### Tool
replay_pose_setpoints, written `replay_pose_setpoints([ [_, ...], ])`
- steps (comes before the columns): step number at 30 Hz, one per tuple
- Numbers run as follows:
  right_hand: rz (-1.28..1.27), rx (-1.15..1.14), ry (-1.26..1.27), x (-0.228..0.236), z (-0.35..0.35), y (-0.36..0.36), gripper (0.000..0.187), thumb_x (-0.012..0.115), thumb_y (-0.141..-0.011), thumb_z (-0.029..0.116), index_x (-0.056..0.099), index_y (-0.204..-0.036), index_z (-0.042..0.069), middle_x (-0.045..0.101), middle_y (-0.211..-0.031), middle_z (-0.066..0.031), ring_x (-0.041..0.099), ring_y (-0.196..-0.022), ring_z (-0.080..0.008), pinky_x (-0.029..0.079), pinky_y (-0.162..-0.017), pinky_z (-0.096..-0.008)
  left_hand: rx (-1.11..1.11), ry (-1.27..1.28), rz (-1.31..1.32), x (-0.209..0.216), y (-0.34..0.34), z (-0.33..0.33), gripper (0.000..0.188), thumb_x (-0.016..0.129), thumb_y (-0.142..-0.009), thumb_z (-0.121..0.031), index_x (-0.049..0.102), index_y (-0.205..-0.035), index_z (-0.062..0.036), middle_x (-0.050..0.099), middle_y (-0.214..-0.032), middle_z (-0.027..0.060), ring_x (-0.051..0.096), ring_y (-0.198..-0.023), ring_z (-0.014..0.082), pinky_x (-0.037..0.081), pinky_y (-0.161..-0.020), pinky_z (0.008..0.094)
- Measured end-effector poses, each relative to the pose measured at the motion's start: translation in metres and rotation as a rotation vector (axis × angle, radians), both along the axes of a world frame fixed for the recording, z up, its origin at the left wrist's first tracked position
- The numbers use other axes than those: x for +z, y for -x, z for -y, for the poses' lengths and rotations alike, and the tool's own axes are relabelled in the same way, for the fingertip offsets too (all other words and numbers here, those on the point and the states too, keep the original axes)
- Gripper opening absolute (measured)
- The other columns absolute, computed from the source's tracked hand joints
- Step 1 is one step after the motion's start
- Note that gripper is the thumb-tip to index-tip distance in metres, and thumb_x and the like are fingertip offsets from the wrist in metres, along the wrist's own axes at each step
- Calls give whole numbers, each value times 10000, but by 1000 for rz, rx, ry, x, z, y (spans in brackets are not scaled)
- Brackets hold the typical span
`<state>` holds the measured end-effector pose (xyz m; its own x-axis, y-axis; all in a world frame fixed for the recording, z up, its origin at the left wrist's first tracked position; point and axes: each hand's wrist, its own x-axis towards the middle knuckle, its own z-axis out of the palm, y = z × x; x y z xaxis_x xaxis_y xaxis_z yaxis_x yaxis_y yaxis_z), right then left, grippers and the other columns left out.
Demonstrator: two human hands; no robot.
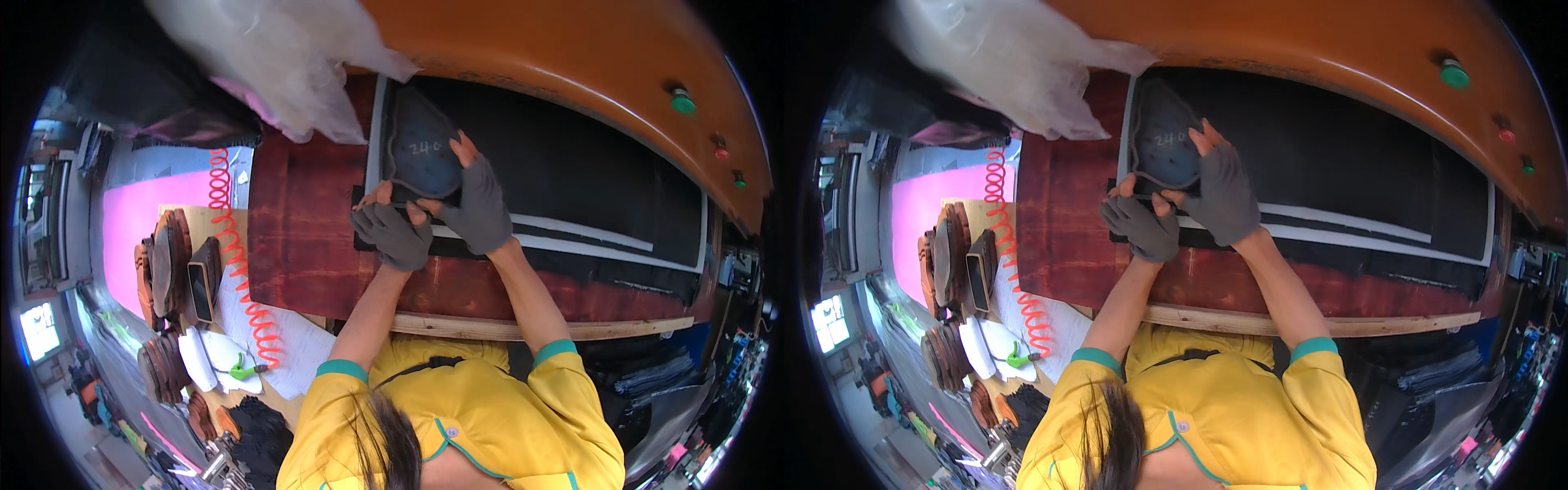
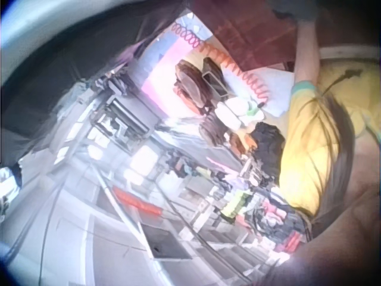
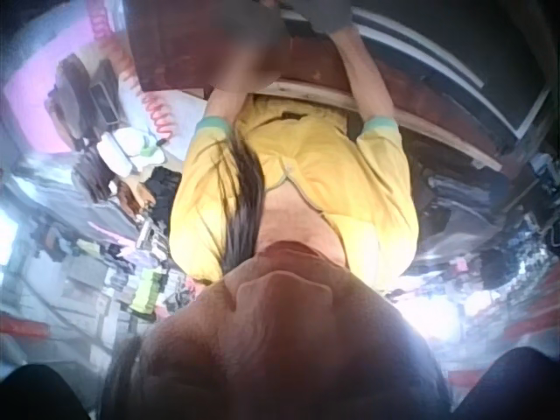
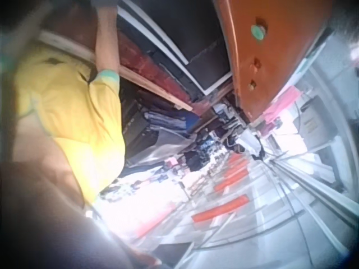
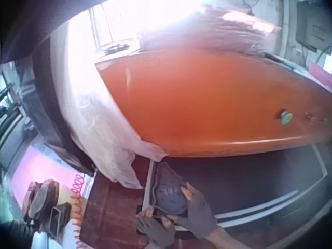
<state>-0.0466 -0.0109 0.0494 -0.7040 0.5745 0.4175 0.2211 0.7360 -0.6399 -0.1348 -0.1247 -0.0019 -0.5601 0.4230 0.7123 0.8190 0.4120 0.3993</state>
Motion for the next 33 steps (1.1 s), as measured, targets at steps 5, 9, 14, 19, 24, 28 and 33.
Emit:
replay_pose_setpoints([
  [5, -143, -230, -171, -15, -12, 12, 912, 848, -683, 311, 367, -1394, 4, 403, -1428, -240, 444, -1255, -419, 341, -1080, -508, 1, 8, 23, 7, 23, -39, 438, 548, -872, -255, 514, -1201, 32, 567, -1124, 195, 500, -983, 394, 363, -903, 503],
  [9, -189, -381, -122, -19, -17, -27, 868, 811, -766, 310, 330, -1429, 22, 367, -1452, -242, 388, -1324, -411, 323, -1104, -505, -27, 30, 118, 37, 14, -41, 456, 612, -837, -214, 517, -1230, -2, 535, -1198, 197, 517, -1039, 403, 373, -958, 509],
  [14, -196, -581, -527, 29, -96, -89, 892, 678, -891, 400, 180, -1508, -8, 237, -1518, -278, 270, -1401, -421, 233, -1154, -523, -401, 223, 60, 41, -72, 6, 408, 633, -862, -216, 548, -1209, -19, 527, -1219, 185, 536, -1057, 386, 391, -984, 520],
  [19, -391, -811, -530, 92, -222, -99, 1041, 554, -894, 619, 76, -1520, -61, 192, -1530, -331, 129, -1458, -452, 56, -1183, -556, -516, 321, 51, 8, -78, -13, 288, 622, -862, -255, 591, -1065, -52, 589, -993, 140, 573, -834, 324, 454, -796, 463],
  [24, -271, -621, -565, 69, -176, -107, 1004, 595, -894, 544, 84, -1533, -38, 163, -1556, -315, 135, -1460, -449, 76, -1178, -549, -552, 340, 11, 1, -62, -32, 231, 609, -853, -271, 605, -958, -65, 602, -900, 114, 578, -781, 304, 451, -729, 429],
  [28, 83, -268, -333, 14, -69, -127, 795, 682, -860, 405, 333, -1445, -5, 369, -1455, -242, 350, -1342, -419, 241, -1117, -527, -520, 339, -8, 2, -62, -38, 218, 605, -848, -274, 612, -927, -70, 600, -883, 104, 573, -765, 293, 449, -708, 420],
  [33, 267, -67, -183, -34, -35, -134, 223, 699, -848, 247, 621, -955, 67, 597, -889, -118, 579, -795, -329, 463, -738, -450, -511, 353, -33, 5, -63, -40, 195, 601, -846, -263, 617, -898, -76, 591, -865, 83, 574, -772, 266, 464, -746, 418],
])
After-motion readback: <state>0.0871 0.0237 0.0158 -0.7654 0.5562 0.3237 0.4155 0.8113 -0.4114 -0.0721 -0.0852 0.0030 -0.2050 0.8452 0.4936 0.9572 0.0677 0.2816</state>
